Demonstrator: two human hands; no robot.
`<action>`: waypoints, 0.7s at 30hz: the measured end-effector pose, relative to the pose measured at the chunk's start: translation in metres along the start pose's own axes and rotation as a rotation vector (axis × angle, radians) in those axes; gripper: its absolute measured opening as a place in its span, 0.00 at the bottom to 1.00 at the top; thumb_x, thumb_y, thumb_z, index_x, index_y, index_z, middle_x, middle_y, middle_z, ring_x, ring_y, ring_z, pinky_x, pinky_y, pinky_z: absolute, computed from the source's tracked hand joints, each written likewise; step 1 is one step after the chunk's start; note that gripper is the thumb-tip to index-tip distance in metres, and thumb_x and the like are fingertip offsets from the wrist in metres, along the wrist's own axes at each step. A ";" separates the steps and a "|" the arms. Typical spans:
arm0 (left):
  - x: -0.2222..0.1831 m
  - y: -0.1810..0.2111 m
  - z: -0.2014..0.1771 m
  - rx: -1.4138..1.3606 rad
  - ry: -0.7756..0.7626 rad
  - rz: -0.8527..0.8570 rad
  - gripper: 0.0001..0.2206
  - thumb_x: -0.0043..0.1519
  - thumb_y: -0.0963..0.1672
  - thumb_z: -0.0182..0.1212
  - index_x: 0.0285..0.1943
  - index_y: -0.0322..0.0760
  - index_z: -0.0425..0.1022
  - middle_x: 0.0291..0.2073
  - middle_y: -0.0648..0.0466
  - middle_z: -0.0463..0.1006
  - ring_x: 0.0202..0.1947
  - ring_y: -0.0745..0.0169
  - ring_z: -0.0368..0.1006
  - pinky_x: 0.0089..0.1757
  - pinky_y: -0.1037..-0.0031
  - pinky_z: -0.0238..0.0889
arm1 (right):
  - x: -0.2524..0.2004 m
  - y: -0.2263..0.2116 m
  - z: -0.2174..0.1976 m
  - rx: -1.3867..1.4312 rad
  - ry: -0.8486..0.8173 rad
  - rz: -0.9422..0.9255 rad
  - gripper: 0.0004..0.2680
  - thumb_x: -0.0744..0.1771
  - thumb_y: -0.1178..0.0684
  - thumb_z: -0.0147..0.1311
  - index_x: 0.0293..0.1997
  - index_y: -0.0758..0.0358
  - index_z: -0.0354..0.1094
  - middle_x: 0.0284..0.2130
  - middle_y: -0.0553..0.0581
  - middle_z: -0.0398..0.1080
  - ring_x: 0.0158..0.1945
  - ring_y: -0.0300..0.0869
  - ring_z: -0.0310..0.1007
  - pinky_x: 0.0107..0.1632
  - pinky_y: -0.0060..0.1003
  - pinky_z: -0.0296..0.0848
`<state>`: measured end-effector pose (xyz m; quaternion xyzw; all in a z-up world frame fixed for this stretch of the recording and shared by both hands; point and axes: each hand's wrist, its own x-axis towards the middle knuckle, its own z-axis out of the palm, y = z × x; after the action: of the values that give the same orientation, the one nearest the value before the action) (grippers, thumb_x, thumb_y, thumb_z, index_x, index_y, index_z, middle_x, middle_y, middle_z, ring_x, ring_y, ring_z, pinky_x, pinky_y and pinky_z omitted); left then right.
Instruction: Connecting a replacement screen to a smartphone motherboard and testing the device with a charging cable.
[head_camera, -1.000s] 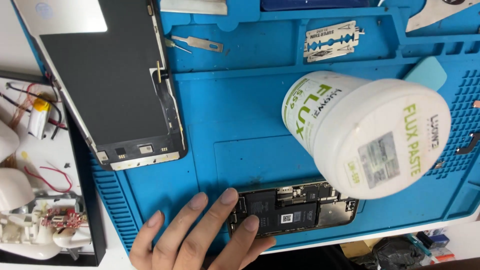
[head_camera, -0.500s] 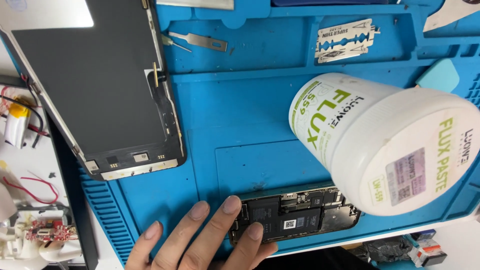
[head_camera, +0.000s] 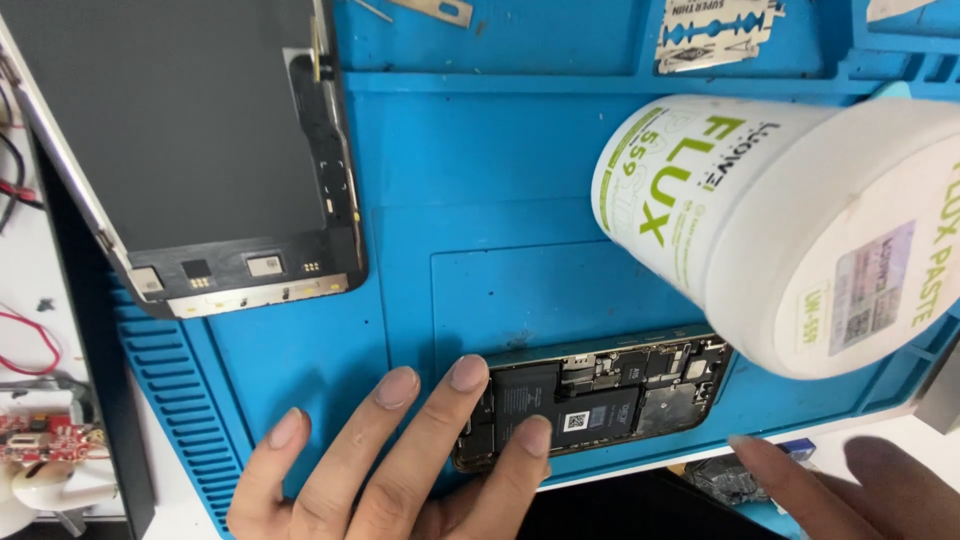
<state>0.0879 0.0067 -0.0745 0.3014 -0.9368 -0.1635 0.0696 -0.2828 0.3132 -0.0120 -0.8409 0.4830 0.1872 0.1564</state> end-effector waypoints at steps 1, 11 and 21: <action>0.004 0.003 0.000 0.000 0.057 -0.022 0.12 0.73 0.64 0.66 0.63 0.87 0.75 0.59 0.72 0.83 0.61 0.61 0.74 0.63 0.53 0.55 | 0.055 -0.038 -0.039 -0.009 -0.011 -0.027 0.24 0.69 0.53 0.51 0.75 0.79 0.69 0.74 0.69 0.68 0.75 0.61 0.63 0.65 0.61 0.71; 0.013 0.012 0.004 0.033 0.086 0.132 0.17 0.82 0.67 0.63 0.73 0.79 0.75 0.67 0.68 0.84 0.71 0.62 0.70 0.70 0.54 0.46 | 0.164 -0.020 -0.109 -0.196 -0.181 0.125 0.27 0.72 0.38 0.43 0.88 0.42 0.61 0.18 0.45 0.56 0.17 0.44 0.51 0.25 0.44 0.62; 0.014 0.007 0.002 -0.010 0.020 0.201 0.16 0.83 0.60 0.59 0.76 0.70 0.77 0.72 0.60 0.81 0.74 0.58 0.70 0.71 0.52 0.43 | 0.157 0.004 -0.101 -0.356 -0.054 -0.149 0.29 0.72 0.37 0.47 0.87 0.51 0.63 0.49 0.66 0.72 0.23 0.48 0.61 0.37 0.53 0.68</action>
<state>0.0723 0.0047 -0.0730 0.2073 -0.9607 -0.1573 0.0964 -0.1973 0.1484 0.0034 -0.8834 0.3744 0.2800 0.0314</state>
